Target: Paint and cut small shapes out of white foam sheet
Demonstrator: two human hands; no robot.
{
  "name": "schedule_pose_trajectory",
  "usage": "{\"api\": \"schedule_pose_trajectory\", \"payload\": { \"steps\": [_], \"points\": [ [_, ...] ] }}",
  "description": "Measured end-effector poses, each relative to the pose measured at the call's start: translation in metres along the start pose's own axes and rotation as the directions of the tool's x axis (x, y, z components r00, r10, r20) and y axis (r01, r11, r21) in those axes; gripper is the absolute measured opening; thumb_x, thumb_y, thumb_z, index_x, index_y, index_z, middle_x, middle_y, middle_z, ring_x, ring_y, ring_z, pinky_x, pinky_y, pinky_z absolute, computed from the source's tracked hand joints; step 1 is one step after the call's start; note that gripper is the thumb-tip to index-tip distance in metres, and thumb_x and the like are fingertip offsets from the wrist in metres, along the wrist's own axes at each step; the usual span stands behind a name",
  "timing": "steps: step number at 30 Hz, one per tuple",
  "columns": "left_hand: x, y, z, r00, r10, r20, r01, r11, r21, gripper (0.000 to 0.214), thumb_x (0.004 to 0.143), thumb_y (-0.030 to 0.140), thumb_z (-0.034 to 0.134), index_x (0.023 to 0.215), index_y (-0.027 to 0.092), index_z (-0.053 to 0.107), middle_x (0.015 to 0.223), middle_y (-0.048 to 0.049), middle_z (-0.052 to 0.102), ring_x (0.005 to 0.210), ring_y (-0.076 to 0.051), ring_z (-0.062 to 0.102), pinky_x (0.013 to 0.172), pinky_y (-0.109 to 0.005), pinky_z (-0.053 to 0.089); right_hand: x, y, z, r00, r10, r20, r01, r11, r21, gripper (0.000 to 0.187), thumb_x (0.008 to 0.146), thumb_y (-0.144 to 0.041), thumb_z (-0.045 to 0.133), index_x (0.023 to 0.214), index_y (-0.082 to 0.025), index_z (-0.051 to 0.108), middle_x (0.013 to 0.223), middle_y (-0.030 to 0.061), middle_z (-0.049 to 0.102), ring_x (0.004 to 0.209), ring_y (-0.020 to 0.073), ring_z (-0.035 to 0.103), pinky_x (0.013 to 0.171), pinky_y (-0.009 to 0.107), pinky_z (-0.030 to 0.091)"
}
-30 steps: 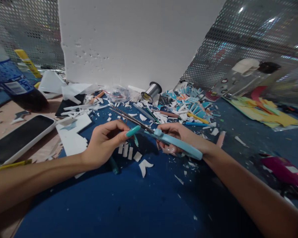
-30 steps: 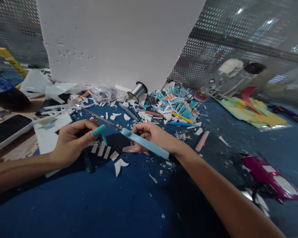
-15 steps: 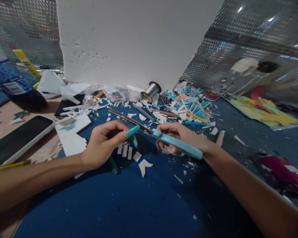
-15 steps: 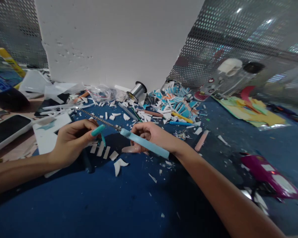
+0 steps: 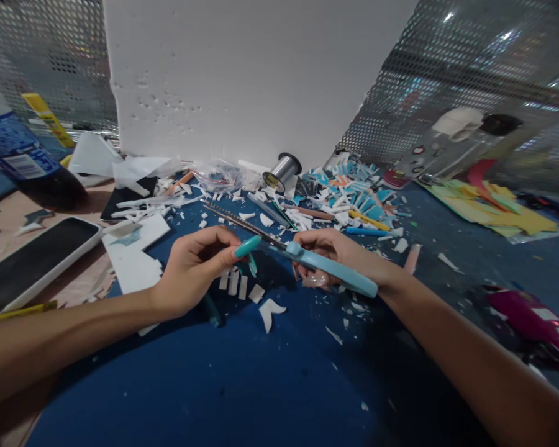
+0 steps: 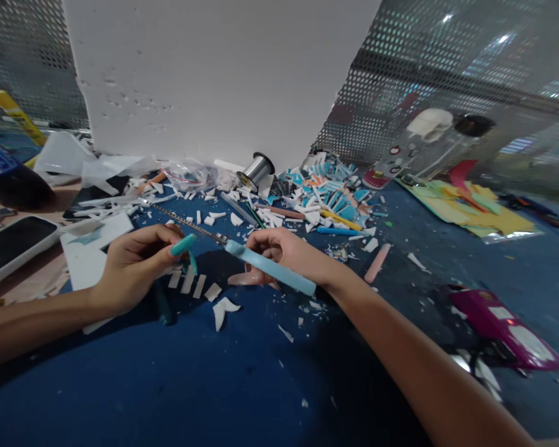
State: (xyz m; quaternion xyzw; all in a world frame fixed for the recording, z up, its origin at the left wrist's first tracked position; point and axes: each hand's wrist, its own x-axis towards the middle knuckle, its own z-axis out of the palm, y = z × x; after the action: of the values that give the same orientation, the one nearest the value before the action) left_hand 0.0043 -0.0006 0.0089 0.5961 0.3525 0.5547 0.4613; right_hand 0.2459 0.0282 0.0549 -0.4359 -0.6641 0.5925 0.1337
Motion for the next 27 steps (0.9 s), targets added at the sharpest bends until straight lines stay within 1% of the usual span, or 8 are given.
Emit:
{"api": "schedule_pose_trajectory", "payload": {
  "steps": [3,6,10,14,19,22,25,27],
  "points": [
    [0.0,0.0,0.0,1.0,0.003,-0.012,-0.003,1.0,-0.001,0.028,0.076,0.04,0.083,0.067,0.018,0.068,0.06,-0.0011,0.063,0.052,-0.011,0.049,0.045,-0.021,0.04,-0.001,0.0,-0.001,1.0,-0.003,0.004,0.003,1.0,-0.004,0.037,0.06,-0.041,0.085,0.075,-0.018,0.06,0.071,0.0005,0.064,0.056,0.0107,0.057,0.049,0.024,0.049],
    [0.0,-0.001,0.0,1.0,0.002,-0.018,-0.002,1.0,0.001,0.028,0.075,0.039,0.083,0.067,0.018,0.068,0.059,-0.0007,0.061,0.052,-0.011,0.048,0.045,-0.021,0.039,-0.001,-0.001,-0.001,1.0,0.005,-0.003,-0.005,1.0,0.0,0.035,0.06,-0.038,0.085,0.075,-0.019,0.06,0.07,0.0,0.064,0.057,0.0112,0.058,0.051,0.025,0.051],
    [0.0,-0.002,-0.001,1.0,0.001,-0.015,0.0,1.0,0.003,0.027,0.075,0.038,0.084,0.067,0.018,0.068,0.06,-0.0007,0.062,0.052,-0.01,0.049,0.045,-0.02,0.039,-0.001,-0.001,0.0,1.0,0.007,-0.019,-0.007,1.0,-0.021,0.03,0.061,-0.032,0.083,0.075,-0.019,0.06,0.07,-0.0001,0.063,0.057,0.0111,0.057,0.05,0.024,0.048],
    [-0.001,-0.002,-0.001,1.0,-0.004,-0.011,0.004,1.0,0.005,0.028,0.076,0.04,0.083,0.067,0.018,0.069,0.06,-0.001,0.062,0.052,-0.011,0.049,0.045,-0.02,0.039,-0.001,0.0,0.0,1.0,0.014,-0.02,-0.014,1.0,0.009,0.029,0.062,-0.031,0.082,0.075,-0.018,0.06,0.067,-0.0006,0.063,0.056,0.011,0.057,0.05,0.024,0.049],
    [-0.001,0.0,0.0,1.0,0.003,-0.018,-0.003,1.0,0.004,0.031,0.075,0.043,0.084,0.067,0.018,0.068,0.06,-0.0012,0.062,0.052,-0.011,0.048,0.045,-0.021,0.04,0.0,0.005,-0.004,1.0,0.007,-0.011,-0.007,1.0,0.031,0.03,0.066,-0.034,0.084,0.073,-0.017,0.061,0.064,-0.0016,0.062,0.048,0.0082,0.055,0.044,0.021,0.046],
    [0.0,-0.001,0.0,1.0,0.0,-0.021,0.0,1.0,0.004,0.029,0.075,0.041,0.084,0.067,0.018,0.068,0.061,-0.0014,0.062,0.051,-0.011,0.049,0.044,-0.021,0.04,0.0,0.007,-0.005,1.0,0.005,-0.005,-0.004,0.999,0.035,0.031,0.069,-0.036,0.085,0.071,-0.016,0.061,0.058,-0.0025,0.06,0.044,0.0079,0.055,0.04,0.019,0.045],
    [-0.001,-0.001,0.0,1.0,-0.003,-0.025,0.003,1.0,0.004,0.025,0.075,0.036,0.084,0.067,0.018,0.069,0.06,-0.0007,0.061,0.05,-0.01,0.047,0.044,-0.02,0.038,0.0,0.009,-0.004,1.0,0.022,-0.005,-0.022,0.998,0.06,0.027,0.069,-0.032,0.084,0.068,-0.016,0.062,0.054,-0.0033,0.06,0.039,0.0079,0.054,0.037,0.019,0.045],
    [-0.001,-0.002,0.0,1.0,-0.002,-0.028,0.002,1.0,0.002,0.022,0.075,0.033,0.083,0.068,0.018,0.069,0.06,-0.0003,0.062,0.05,-0.009,0.047,0.044,-0.02,0.039,-0.001,0.008,-0.003,1.0,0.019,-0.02,-0.017,0.996,0.084,0.027,0.066,-0.029,0.085,0.067,-0.016,0.062,0.055,-0.0037,0.061,0.04,0.0081,0.055,0.037,0.019,0.046]
  ]
}}
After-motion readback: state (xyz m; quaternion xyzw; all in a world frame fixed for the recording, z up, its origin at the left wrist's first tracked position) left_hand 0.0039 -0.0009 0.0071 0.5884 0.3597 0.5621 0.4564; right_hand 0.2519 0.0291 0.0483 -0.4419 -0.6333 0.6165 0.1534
